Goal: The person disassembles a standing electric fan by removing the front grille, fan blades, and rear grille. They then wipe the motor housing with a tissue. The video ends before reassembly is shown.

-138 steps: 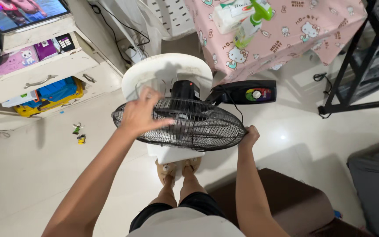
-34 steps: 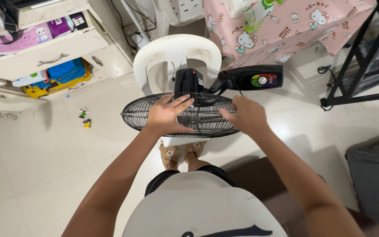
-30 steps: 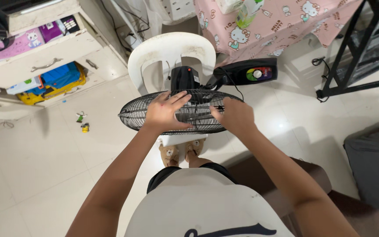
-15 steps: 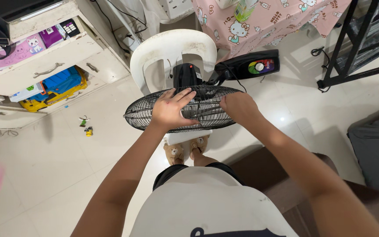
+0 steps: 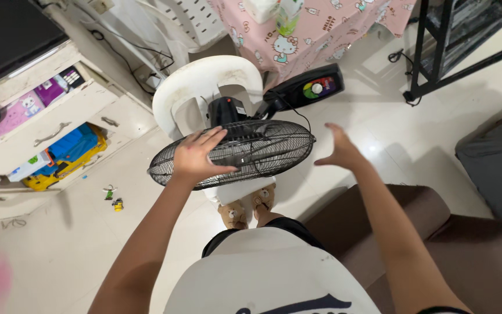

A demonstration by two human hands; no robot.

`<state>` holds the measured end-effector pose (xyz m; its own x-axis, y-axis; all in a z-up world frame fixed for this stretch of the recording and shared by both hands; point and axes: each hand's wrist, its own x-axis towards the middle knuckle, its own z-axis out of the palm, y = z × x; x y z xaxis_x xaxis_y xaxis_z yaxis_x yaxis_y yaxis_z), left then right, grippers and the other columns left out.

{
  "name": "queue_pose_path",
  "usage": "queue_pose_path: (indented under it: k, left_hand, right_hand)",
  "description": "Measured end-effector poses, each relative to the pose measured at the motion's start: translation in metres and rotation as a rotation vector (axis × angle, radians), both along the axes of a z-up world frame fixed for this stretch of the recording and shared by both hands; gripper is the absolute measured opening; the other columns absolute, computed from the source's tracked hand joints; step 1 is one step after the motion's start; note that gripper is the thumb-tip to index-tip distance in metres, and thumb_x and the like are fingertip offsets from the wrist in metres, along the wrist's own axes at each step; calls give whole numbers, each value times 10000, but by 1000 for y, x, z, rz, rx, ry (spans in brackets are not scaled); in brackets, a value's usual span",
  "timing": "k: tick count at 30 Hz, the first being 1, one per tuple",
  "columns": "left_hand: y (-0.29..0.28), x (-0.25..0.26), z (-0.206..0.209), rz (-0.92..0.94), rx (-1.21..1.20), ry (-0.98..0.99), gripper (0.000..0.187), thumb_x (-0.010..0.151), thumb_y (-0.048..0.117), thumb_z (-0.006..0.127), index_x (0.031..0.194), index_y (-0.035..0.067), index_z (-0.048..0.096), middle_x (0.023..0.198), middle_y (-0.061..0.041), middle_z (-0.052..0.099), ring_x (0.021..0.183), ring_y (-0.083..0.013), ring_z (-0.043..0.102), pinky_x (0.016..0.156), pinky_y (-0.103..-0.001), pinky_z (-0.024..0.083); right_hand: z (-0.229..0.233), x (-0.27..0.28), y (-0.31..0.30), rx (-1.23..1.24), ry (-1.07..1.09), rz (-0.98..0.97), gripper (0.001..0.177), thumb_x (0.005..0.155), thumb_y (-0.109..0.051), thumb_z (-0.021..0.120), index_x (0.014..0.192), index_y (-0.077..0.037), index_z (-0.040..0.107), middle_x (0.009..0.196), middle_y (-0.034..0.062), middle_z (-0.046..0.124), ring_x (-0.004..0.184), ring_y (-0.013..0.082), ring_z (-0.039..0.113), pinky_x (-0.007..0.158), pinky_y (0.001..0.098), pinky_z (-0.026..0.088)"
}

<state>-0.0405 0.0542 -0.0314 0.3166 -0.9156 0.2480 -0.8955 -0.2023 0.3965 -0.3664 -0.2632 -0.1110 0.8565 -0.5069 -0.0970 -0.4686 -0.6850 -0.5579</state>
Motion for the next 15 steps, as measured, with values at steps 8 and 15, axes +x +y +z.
queue_pose_path:
  k: [8, 15]
  left_hand:
    - [-20, -6, 32, -11, 119, 23, 1025, 448, 606, 912, 1343, 186, 639, 1407, 1, 641, 1220, -303, 646, 1027, -411, 534]
    - [-25, 9, 50, 8, 520, -14, 1121, 469, 438, 984, 1440, 200, 476, 1518, -106, 466, 1343, -375, 491, 1099, -449, 426]
  right_hand:
    - [-114, 16, 25, 333, -45, -286, 1282, 446, -271, 1028, 1483, -18, 317, 1447, 201, 498, 1387, 364, 476, 1161, 404, 397]
    - [-96, 19, 24, 210, -38, -238, 980, 432, -346, 1041, 1171, 1, 499, 1194, 151, 571, 1126, 328, 586, 966, 404, 509]
